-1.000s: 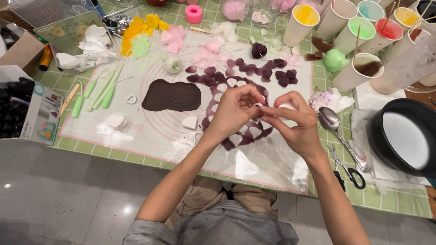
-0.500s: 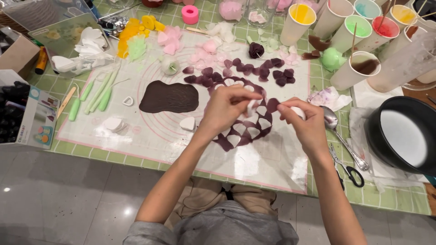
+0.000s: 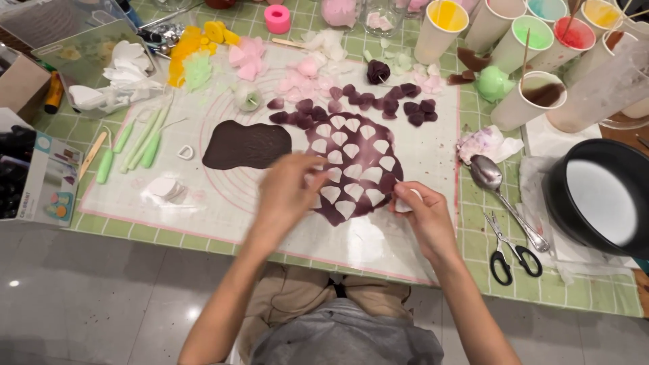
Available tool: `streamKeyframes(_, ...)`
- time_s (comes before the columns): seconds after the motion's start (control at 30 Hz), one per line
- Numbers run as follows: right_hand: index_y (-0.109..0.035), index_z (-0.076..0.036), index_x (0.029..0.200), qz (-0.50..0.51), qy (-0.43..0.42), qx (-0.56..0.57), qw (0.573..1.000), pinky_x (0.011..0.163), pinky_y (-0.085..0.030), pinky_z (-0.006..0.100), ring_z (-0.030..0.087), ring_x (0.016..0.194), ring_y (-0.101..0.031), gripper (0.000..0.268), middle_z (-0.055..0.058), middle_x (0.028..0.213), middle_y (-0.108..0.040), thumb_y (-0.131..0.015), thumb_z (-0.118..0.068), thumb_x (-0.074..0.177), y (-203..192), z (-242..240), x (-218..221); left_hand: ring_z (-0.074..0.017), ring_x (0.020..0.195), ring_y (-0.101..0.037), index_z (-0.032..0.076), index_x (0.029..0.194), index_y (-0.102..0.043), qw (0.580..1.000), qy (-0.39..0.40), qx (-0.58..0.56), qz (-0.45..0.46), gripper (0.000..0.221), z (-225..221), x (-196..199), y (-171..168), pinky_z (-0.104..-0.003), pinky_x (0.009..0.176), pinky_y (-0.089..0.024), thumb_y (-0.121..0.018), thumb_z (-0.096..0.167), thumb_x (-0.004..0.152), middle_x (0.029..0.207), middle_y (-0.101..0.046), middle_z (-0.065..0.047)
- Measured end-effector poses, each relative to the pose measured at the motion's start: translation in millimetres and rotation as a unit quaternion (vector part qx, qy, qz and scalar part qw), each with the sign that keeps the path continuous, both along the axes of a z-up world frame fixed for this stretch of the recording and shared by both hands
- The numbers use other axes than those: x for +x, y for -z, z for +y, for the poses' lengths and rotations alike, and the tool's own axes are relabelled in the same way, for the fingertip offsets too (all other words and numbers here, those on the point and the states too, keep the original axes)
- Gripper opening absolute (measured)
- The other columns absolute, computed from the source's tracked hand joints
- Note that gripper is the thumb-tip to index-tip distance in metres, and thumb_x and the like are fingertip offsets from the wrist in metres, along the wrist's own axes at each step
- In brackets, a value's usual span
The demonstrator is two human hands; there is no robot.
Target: Cutting out various heart and petal shapes from sheets of colored wax using metal cutters.
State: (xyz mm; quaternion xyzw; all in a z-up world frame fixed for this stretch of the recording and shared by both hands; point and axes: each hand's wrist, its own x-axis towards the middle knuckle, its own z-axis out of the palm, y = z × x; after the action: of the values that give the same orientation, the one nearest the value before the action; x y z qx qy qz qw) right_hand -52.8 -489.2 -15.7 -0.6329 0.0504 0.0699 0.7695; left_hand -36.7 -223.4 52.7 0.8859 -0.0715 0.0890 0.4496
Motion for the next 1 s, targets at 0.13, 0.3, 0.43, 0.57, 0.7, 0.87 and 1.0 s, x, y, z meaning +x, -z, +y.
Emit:
streamKeyframes(0.13, -0.073, -0.002, 0.107, -0.012, 0.007, 0.023, 1.0, 0.072, -0.051, 0.029, 0.015, 0.08, -0.065, 0.02, 0.005, 0.087, -0.07, -0.065, -0.019, 0.102, 4, 1, -1, -0.0138, 0.076, -0.068, 0.006, 0.102, -0.078, 0.983, 0.137, -0.12, -0.009, 0.026, -51, 17, 21, -0.03, 0.066, -0.053, -0.084, 0.024, 0.084, 0.09, -0.074, -0.006)
streamKeyframes(0.3, -0.057, 0.002, 0.133, 0.03, 0.029, 0.232, 0.972, 0.091, -0.054, 0.036, 0.021, 0.099, -0.066, 0.045, 0.012, 0.109, -0.068, -0.042, -0.033, 0.108, -23, -11, -3, -0.0085, 0.071, -0.063, 0.006, 0.091, -0.08, 0.942, 0.237, -0.226, 0.076, 0.014, -79, 41, 16, -0.025, 0.065, -0.047, -0.078, 0.019, 0.087, 0.085, -0.074, -0.003)
streamKeyframes(0.43, -0.053, 0.002, 0.134, 0.048, 0.03, 0.242, 0.969, 0.092, -0.053, 0.037, 0.02, 0.105, -0.064, 0.046, 0.011, 0.115, -0.067, -0.038, -0.031, 0.108, -24, -17, -7, -0.0111, 0.074, -0.064, 0.006, 0.089, -0.078, 0.926, 0.332, -0.155, 0.09, 0.015, -95, 49, -9, -0.029, 0.064, -0.05, -0.078, 0.02, 0.085, 0.089, -0.072, -0.002)
streamKeyframes(0.57, -0.056, 0.002, 0.131, 0.004, -0.003, 0.195, 0.981, 0.08, -0.047, 0.034, 0.019, 0.093, -0.058, 0.044, 0.007, 0.107, -0.063, -0.039, -0.034, 0.113, -5, -25, -10, -0.024, 0.084, -0.065, 0.004, 0.082, -0.075, 0.936, 0.349, 0.016, 0.042, 0.019, -109, 54, -23, -0.039, 0.073, -0.05, -0.08, 0.022, 0.082, 0.083, -0.07, -0.009)
streamKeyframes(0.7, -0.055, 0.004, 0.125, -0.013, -0.011, 0.221, 0.975, 0.082, -0.047, 0.035, 0.02, 0.091, -0.056, 0.042, 0.008, 0.104, -0.062, -0.039, -0.034, 0.117, 9, -27, -9, -0.0311, 0.094, -0.067, 0.002, 0.078, -0.072, 0.927, 0.357, 0.118, 0.022, 0.016, -116, 53, -27, -0.046, 0.079, -0.051, -0.076, 0.016, 0.083, 0.088, -0.071, -0.013)
streamKeyframes(0.87, -0.055, 0.002, 0.136, -0.027, 0.012, 0.218, 0.975, 0.088, -0.047, 0.034, 0.016, 0.098, -0.057, 0.041, 0.007, 0.11, -0.063, -0.039, -0.029, 0.114, -10, -16, -10, -0.0328, 0.095, -0.067, 0.002, 0.076, -0.074, 0.944, 0.293, 0.151, -0.026, 0.013, -122, 46, -27, -0.047, 0.079, -0.052, -0.079, 0.015, 0.076, 0.089, -0.07, -0.014)
streamKeyframes(1.0, -0.054, 0.002, 0.14, -0.059, 0.011, 0.204, 0.977, 0.098, -0.048, 0.036, 0.015, 0.11, -0.06, 0.043, 0.008, 0.12, -0.065, -0.038, -0.028, 0.113, -18, -13, -10, -0.0321, 0.089, -0.069, 0.003, 0.079, -0.074, 0.961, 0.254, 0.105, -0.029, 0.011, -122, 46, -23, -0.046, 0.075, -0.053, -0.078, 0.013, 0.077, 0.088, -0.071, -0.013)
